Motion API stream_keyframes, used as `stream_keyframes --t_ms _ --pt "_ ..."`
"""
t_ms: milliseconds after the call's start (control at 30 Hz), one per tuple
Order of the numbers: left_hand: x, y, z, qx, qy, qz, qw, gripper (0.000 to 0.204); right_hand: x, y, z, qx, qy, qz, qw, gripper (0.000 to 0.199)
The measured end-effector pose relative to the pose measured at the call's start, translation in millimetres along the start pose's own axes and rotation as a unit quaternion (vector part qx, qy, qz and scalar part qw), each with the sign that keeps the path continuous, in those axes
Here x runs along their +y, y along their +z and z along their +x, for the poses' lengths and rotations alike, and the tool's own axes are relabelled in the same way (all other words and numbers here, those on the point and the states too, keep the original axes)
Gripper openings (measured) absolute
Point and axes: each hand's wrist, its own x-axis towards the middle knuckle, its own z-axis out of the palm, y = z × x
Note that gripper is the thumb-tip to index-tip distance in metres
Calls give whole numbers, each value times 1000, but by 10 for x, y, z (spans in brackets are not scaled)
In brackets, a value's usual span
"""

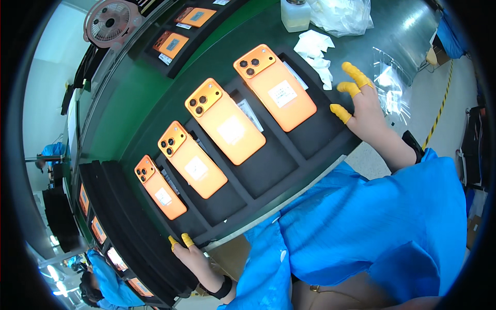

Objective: The recorder cleans and inspects several orange smartphones on an assembly line.

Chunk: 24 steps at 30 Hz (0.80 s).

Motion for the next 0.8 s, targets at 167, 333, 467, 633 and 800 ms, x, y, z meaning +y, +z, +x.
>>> stream_keyframes --t_ms 167,333,467,633,800 --pt "-41 18 144 8 -32 -65 997 37 -40 7 -73 -66 35 -51 996 35" --pt "-72 -60 255 -75 -144 -304 939 36 -72 -82 -68 -125 84 -97 984 29" --pt "-216 -183 341 -117 -168 -478 854 34 -40 -145 30 -76 29 -111 990 29" --pt "-311 -554 618 -166 -130 -460 863 33 -218 -419 457 -61 -26 -158 985 28" --pt "-137 -626 761 -167 -133 -429 878 35 -250 -549 575 -99 -5 -201 975 29"
